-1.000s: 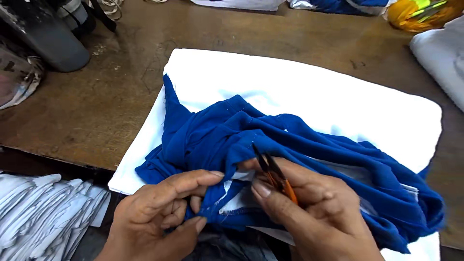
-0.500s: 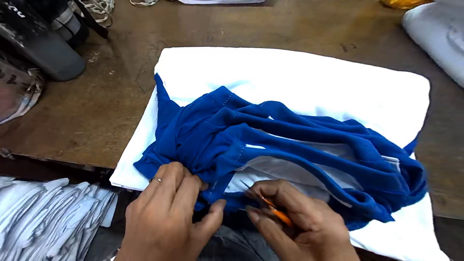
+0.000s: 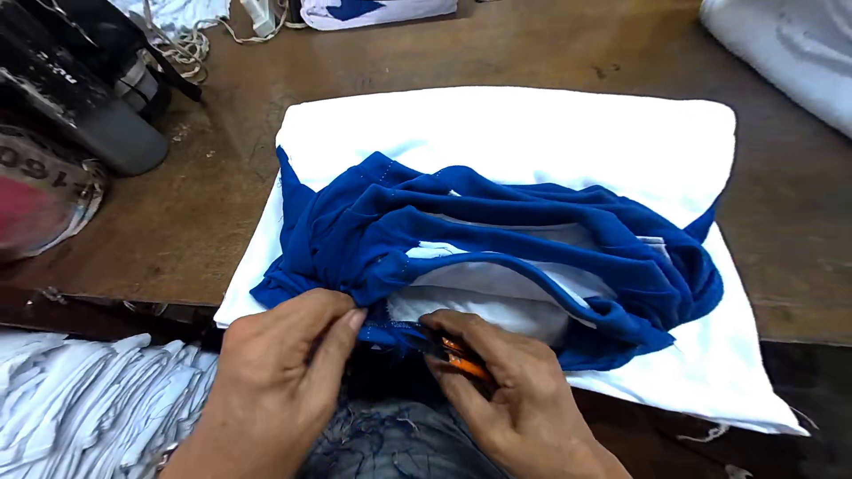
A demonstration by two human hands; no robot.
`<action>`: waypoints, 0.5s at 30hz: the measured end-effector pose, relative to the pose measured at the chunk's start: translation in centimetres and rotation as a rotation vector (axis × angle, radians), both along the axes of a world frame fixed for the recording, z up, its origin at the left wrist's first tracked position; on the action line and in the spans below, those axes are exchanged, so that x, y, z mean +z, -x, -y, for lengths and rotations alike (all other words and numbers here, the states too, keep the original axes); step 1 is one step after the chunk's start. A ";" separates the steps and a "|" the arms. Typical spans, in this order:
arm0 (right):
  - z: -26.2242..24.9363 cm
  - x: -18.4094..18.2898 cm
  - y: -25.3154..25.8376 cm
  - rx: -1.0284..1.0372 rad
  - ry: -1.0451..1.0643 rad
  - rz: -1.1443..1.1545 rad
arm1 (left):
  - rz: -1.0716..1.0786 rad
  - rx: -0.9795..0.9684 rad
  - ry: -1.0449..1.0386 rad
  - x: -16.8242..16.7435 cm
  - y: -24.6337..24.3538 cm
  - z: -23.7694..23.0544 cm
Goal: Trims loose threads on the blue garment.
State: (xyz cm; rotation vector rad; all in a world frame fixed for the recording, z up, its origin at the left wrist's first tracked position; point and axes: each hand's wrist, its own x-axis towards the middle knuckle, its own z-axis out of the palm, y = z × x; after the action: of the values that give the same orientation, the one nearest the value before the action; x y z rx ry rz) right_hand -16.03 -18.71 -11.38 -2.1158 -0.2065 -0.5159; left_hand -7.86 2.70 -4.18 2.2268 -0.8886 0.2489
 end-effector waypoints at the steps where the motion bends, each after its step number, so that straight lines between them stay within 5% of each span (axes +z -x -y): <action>1: 0.0 -0.2 0.1 0.003 0.028 0.024 | -0.120 0.005 0.185 -0.5 0.3 0.0; 6: 0.2 -1.0 0.6 0.034 0.097 0.076 | -0.760 0.016 1.002 -3.0 1.9 1.4; 11: 0.6 1.9 0.4 0.110 -0.364 -0.070 | -0.702 -0.072 0.962 -3.7 1.9 1.1; 15: 1.1 6.1 -2.8 0.139 -0.441 -0.221 | -0.640 -0.124 0.894 -3.9 2.0 0.9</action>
State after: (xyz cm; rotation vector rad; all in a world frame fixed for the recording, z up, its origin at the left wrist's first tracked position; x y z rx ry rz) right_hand -13.22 -19.83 -5.27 -1.6958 -0.1004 -0.2168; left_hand -9.90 1.77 -8.06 1.2777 -0.4199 -0.1191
